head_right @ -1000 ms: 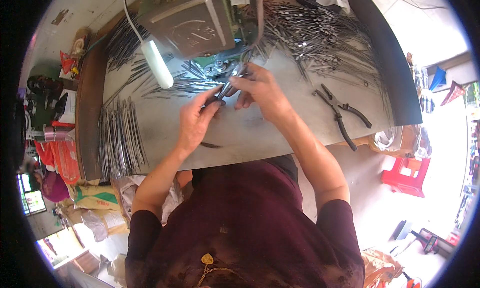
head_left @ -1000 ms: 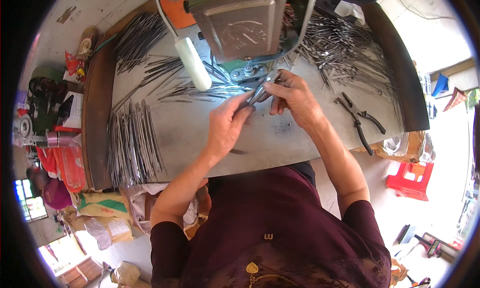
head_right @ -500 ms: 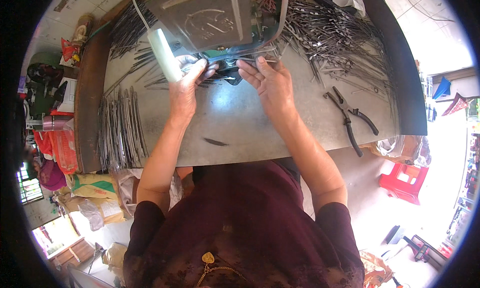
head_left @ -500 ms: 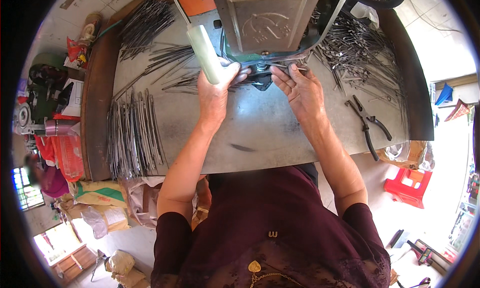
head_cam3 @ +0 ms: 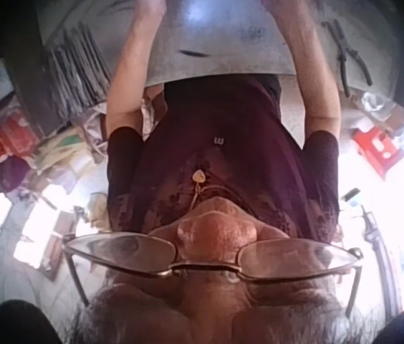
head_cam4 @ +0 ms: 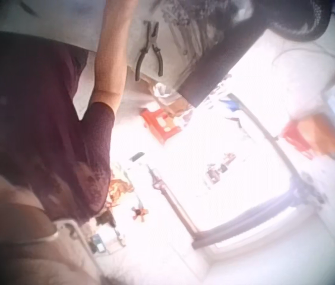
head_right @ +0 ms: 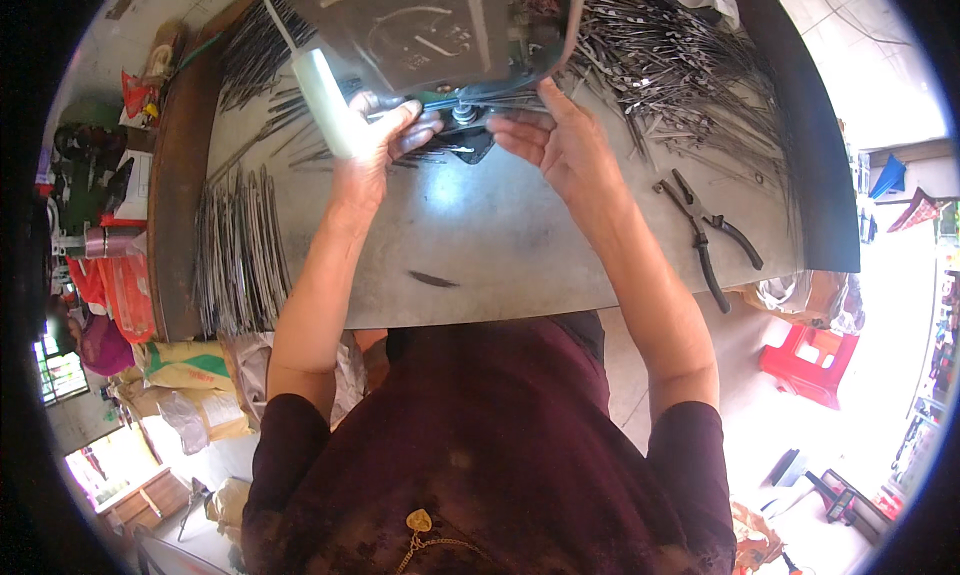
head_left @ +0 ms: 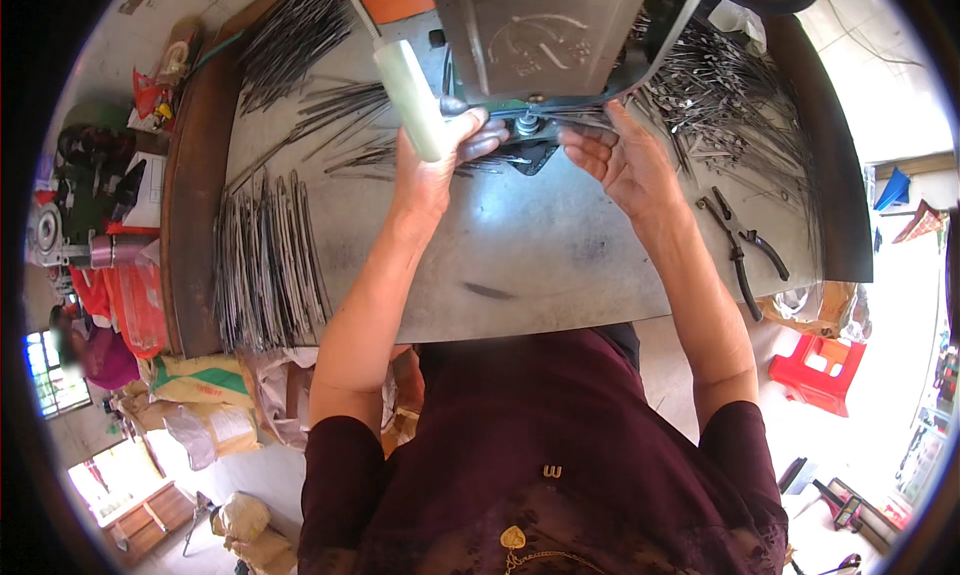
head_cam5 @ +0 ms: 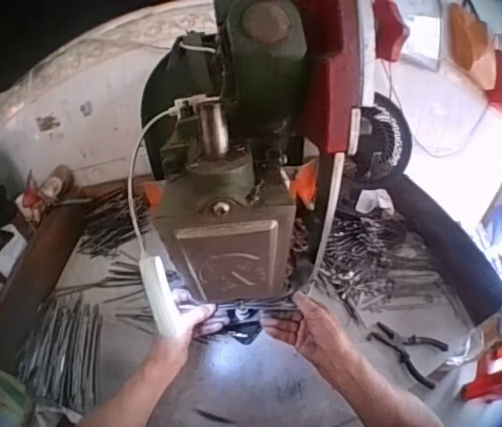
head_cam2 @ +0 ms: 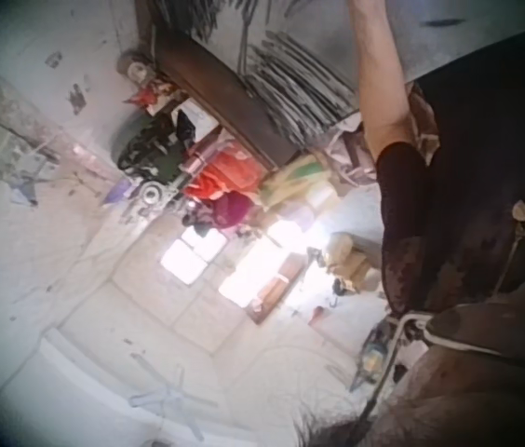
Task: The person puts on glasses and repeatedly picks up metal umbrella rib pieces, aligns them, and joins them using a press machine and pliers.
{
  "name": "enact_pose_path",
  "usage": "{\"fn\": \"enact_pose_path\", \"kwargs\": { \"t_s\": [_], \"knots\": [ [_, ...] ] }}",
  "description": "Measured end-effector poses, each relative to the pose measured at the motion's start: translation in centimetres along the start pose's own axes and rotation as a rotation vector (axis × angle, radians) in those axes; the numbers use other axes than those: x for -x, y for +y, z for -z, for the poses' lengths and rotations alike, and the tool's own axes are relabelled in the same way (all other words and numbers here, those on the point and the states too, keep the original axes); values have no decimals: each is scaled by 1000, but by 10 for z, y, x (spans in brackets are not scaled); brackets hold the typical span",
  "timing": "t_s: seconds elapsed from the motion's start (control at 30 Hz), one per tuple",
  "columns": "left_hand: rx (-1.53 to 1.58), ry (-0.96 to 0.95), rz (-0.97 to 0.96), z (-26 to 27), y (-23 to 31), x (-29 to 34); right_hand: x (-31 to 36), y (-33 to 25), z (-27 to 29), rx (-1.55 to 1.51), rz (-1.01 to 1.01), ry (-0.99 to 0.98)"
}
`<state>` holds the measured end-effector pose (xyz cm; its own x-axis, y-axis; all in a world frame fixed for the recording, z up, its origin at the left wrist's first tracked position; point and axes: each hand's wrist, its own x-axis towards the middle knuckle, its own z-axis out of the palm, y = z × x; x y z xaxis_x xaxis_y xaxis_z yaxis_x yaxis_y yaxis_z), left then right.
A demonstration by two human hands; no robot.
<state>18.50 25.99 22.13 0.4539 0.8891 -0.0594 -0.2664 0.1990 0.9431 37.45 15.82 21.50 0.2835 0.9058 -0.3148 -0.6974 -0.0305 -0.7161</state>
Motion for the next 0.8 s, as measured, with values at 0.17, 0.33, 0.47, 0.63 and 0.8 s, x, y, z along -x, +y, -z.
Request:
{"fn": "enact_pose_path", "kwargs": {
  "t_s": [0.17, 0.33, 0.47, 0.63, 0.8],
  "knots": [
    [32, 142, 14, 6, -18, -1, -11, 8, 9, -130, 108, -67],
    [255, 274, 19, -5, -26, 2, 8, 1, 0, -149, 150, -10],
    [400, 342, 86, 5, -16, 8, 30, -48, 45, 1233, 381, 217],
    [321, 380, 141, 9, -10, 9, 28, -94, 114, 2205, 581, 602],
    [211, 288, 106, -12, -7, 24, 30, -99, 126, 2165, 585, 534]
  ]
}}
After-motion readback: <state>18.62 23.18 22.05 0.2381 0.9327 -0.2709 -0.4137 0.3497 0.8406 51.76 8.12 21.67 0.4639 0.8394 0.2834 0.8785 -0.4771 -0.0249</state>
